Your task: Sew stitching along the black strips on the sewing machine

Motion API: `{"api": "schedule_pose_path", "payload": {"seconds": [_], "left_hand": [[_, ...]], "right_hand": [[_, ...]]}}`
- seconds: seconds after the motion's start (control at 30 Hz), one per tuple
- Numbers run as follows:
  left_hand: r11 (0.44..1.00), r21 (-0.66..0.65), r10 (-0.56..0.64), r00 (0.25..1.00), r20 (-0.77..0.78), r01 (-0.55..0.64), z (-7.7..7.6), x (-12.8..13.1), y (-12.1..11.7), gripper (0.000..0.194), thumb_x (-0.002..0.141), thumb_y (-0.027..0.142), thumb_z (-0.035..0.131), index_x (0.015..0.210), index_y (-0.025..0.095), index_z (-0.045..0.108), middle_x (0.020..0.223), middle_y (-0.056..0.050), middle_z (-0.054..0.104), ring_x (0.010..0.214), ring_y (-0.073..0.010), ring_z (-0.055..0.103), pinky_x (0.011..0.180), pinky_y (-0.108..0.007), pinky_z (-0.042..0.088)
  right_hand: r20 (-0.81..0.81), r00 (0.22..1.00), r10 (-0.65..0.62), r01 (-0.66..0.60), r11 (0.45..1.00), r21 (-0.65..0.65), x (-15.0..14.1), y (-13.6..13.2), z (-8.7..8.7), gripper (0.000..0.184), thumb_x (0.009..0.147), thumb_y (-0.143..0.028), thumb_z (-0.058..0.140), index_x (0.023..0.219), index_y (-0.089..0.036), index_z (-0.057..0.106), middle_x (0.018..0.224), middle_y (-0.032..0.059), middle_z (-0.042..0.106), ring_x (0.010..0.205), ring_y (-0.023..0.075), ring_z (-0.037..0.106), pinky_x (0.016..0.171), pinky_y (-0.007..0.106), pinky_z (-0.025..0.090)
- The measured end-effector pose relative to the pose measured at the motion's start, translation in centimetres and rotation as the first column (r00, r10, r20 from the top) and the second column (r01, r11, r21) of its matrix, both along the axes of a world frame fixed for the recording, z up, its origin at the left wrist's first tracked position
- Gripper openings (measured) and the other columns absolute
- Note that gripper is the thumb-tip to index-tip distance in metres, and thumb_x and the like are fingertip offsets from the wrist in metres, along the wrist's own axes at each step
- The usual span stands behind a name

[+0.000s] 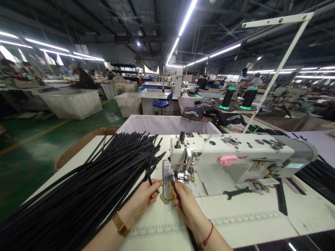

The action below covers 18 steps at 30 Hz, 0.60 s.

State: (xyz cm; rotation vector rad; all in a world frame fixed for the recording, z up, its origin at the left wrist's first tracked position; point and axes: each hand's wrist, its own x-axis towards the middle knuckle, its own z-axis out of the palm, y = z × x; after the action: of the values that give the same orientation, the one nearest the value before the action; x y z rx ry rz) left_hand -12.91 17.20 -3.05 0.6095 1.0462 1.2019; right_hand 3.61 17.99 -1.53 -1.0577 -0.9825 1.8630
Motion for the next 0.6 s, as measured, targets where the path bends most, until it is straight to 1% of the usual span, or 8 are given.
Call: {"api": "schedule_pose_path", "payload": {"seconds": [0.1, 0.2, 0.27, 0.37, 0.43, 0.5, 0.6], "left_hand": [[1.000, 0.017, 0.023, 0.998, 0.052, -0.024, 0.8, 0.4, -1.3, 0.042, 0.066, 0.042, 0.084, 0.083, 0.012, 0.061, 0.069, 0.005, 0.045, 0.044, 0.0006, 0.029, 0.037, -0.012, 0.019], [0.998, 0.035, 0.046, 0.988, 0.145, -0.052, 2.5, 1.4, -3.3, 0.038, 0.071, 0.039, 0.082, 0.089, 0.012, 0.062, 0.074, 0.004, 0.048, 0.045, 0.0010, 0.028, 0.037, -0.012, 0.020], [0.998, 0.025, 0.046, 0.975, 0.220, -0.052, 3.7, 2.3, -5.0, 0.036, 0.072, 0.035, 0.082, 0.091, 0.011, 0.064, 0.078, 0.002, 0.050, 0.048, 0.0003, 0.032, 0.039, -0.012, 0.024], [0.999, 0.021, 0.025, 0.954, 0.298, -0.033, 5.1, 3.7, -8.1, 0.033, 0.074, 0.030, 0.081, 0.097, 0.011, 0.066, 0.083, -0.001, 0.052, 0.054, -0.0021, 0.039, 0.045, -0.014, 0.031], [0.999, 0.034, 0.028, 0.945, 0.326, -0.042, 5.6, 4.6, -10.0, 0.033, 0.076, 0.030, 0.079, 0.099, 0.011, 0.067, 0.082, -0.001, 0.051, 0.056, -0.0039, 0.040, 0.046, -0.016, 0.033], [0.997, 0.050, 0.038, 0.937, 0.347, -0.059, 5.9, 5.4, -11.7, 0.033, 0.078, 0.031, 0.077, 0.102, 0.011, 0.067, 0.081, -0.001, 0.050, 0.058, -0.0056, 0.041, 0.046, -0.017, 0.032], [0.994, 0.085, 0.026, 0.928, 0.371, -0.062, 6.1, 6.6, -13.5, 0.031, 0.081, 0.031, 0.073, 0.104, 0.011, 0.068, 0.079, -0.001, 0.050, 0.058, -0.0069, 0.040, 0.047, -0.019, 0.032]], "right_hand": [[0.039, 0.999, -0.011, 0.008, 0.998, 0.068, 1.1, -2.1, 0.6, 0.042, 0.086, -0.060, 0.053, 0.088, -0.019, 0.053, 0.061, -0.0079, 0.039, 0.044, 0.0037, 0.020, 0.040, 0.020, 0.011], [0.102, 0.994, 0.032, -0.049, 0.986, 0.160, 2.4, -4.3, 0.8, 0.043, 0.088, -0.062, 0.048, 0.091, -0.019, 0.053, 0.058, -0.0082, 0.036, 0.044, 0.0052, 0.021, 0.041, 0.022, 0.012], [0.135, 0.989, 0.054, -0.082, 0.974, 0.212, 3.3, -6.0, 0.9, 0.045, 0.089, -0.062, 0.046, 0.097, -0.019, 0.053, 0.056, -0.0086, 0.033, 0.045, 0.0066, 0.022, 0.042, 0.023, 0.013], [0.183, 0.983, 0.029, -0.084, 0.950, 0.300, 4.7, -8.9, 1.3, 0.045, 0.090, -0.060, 0.046, 0.106, -0.019, 0.052, 0.061, -0.0073, 0.033, 0.053, 0.0091, 0.029, 0.048, 0.024, 0.020], [0.215, 0.977, -0.011, -0.068, 0.932, 0.356, 5.7, -10.8, 1.8, 0.043, 0.091, -0.059, 0.044, 0.107, -0.020, 0.052, 0.065, -0.0057, 0.036, 0.059, 0.0107, 0.034, 0.054, 0.025, 0.025], [0.253, 0.967, -0.033, -0.074, 0.912, 0.404, 6.6, -12.5, 2.4, 0.040, 0.093, -0.058, 0.041, 0.103, -0.021, 0.053, 0.066, -0.0048, 0.039, 0.062, 0.0117, 0.037, 0.058, 0.027, 0.029], [0.326, 0.945, 0.037, -0.180, 0.890, 0.420, 7.9, -14.0, 3.2, 0.036, 0.092, -0.055, 0.047, 0.093, -0.020, 0.056, 0.066, -0.0049, 0.040, 0.062, 0.0116, 0.037, 0.059, 0.027, 0.029]]}}
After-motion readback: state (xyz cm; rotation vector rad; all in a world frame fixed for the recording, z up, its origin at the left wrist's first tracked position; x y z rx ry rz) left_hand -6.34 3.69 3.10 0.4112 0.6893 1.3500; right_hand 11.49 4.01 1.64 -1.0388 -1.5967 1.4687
